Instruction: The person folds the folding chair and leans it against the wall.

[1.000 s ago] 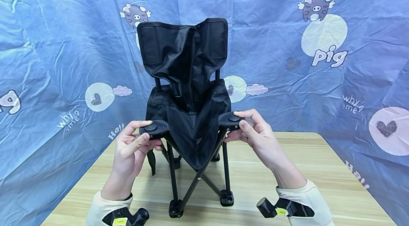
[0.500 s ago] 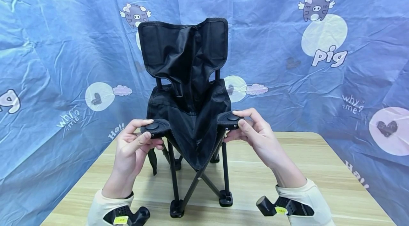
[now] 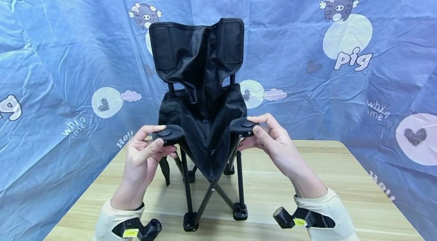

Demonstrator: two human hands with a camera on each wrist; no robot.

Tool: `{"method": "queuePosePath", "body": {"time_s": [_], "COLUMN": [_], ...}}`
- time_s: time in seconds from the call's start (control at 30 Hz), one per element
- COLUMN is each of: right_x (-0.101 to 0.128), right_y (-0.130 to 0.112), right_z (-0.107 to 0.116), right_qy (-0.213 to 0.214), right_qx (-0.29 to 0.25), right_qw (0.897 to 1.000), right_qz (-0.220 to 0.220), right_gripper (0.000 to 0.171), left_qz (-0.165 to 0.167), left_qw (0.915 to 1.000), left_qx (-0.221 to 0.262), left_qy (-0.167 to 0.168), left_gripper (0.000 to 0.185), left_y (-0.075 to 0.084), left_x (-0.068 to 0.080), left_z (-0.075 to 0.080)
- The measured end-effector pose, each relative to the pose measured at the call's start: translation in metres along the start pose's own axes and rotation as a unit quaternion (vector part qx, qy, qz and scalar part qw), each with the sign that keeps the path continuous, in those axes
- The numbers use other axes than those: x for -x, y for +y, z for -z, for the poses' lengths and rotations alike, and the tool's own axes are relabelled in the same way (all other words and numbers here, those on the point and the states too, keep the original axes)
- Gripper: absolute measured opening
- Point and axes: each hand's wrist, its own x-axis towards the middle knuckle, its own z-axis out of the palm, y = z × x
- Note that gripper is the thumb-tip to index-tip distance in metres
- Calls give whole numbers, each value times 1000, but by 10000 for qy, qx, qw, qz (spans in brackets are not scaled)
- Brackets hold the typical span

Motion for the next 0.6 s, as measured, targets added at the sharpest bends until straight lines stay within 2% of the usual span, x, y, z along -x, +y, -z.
{"method": "queuePosePath", "body": {"time_s": [0.6], "right_x": [-6], "right_y": [-1], "right_z": [-4], "right_qy": [-88], "right_qx": [116], "right_qw": [9999], "right_qz": [18], "right_gripper": [33], "left_qz": [-38], "left_qw": [10000], "left_qx": [16], "left_qy": [-2], "left_gripper": [23], "left_y": [-3], "left_x": [-5], "left_z": [-5]}}
